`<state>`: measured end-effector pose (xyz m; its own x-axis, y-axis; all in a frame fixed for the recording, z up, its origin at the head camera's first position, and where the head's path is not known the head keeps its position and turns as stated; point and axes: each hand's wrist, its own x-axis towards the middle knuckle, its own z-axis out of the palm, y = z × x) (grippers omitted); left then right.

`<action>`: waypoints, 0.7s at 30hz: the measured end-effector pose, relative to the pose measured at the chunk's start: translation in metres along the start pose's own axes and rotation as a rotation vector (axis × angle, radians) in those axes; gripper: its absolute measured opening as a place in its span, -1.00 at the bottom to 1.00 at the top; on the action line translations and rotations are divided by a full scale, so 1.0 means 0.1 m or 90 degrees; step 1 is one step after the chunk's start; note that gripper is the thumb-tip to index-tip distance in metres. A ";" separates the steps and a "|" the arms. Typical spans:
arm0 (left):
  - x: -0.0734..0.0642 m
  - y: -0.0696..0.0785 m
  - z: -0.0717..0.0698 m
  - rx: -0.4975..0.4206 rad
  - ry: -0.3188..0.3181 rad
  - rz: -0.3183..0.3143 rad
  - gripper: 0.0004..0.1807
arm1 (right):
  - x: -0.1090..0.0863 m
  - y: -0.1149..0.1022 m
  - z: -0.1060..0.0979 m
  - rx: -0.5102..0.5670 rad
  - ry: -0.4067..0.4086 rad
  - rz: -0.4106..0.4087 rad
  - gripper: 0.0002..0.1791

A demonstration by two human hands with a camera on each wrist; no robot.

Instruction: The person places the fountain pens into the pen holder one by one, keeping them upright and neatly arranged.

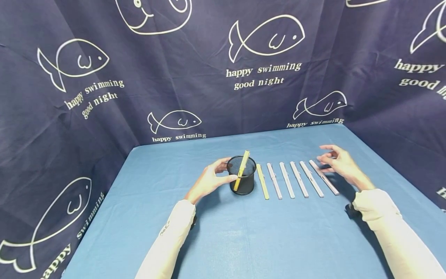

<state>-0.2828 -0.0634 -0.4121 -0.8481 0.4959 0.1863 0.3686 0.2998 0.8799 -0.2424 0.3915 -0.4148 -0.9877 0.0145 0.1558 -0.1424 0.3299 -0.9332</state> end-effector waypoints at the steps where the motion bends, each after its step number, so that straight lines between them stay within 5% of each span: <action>1: 0.00 0.00 0.00 0.000 -0.001 0.001 -0.22 | 0.00 0.01 0.00 -0.007 -0.002 0.004 -0.53; 21: 0.00 0.01 -0.01 0.002 -0.001 -0.012 -0.22 | -0.01 0.06 -0.06 -0.056 -0.031 0.074 -0.41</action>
<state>-0.2828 -0.0636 -0.4109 -0.8544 0.4913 0.1692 0.3539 0.3117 0.8818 -0.2418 0.3992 -0.4189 -0.9995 0.0128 0.0304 -0.0225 0.4106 -0.9115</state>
